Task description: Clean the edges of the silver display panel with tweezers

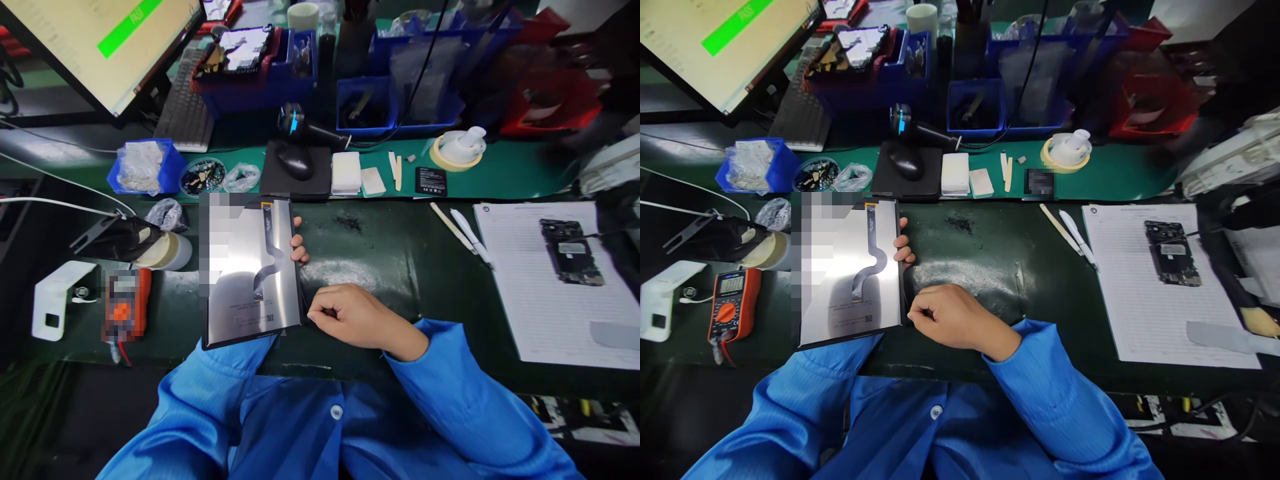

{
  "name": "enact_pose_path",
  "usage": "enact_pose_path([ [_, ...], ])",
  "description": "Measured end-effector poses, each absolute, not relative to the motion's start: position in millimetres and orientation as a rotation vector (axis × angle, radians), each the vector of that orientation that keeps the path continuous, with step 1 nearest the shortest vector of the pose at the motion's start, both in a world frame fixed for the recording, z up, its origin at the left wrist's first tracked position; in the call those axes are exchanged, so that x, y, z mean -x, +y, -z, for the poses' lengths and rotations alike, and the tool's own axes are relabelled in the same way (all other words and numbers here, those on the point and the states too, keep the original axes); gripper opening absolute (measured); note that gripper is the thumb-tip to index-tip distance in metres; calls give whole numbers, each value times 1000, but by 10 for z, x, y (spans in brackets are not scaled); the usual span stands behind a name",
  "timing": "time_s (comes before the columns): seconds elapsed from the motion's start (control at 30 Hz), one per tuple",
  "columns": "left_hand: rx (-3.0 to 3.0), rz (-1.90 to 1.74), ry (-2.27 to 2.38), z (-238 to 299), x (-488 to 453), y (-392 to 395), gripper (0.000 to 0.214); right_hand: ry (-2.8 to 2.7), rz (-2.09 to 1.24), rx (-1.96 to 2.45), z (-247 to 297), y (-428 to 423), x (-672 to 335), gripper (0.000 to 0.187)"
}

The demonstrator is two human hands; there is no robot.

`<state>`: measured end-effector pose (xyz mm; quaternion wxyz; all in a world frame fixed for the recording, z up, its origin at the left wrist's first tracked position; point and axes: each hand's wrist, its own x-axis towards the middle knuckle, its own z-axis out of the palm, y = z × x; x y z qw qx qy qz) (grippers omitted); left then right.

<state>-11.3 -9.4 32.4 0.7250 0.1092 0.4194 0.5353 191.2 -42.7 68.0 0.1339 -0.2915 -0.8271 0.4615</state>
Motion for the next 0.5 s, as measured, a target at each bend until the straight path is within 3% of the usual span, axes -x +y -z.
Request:
enact_pose_path([
  [0.27, -212, -1193, 835, -350, 156, -147, 67, -2235, -1114, 1056, -559, -416, -1897, 20],
  [0.5, -242, -1153, 832, -218, 193, -51, 67, -2042, -1114, 1056, -527, -406, -1884, 15],
])
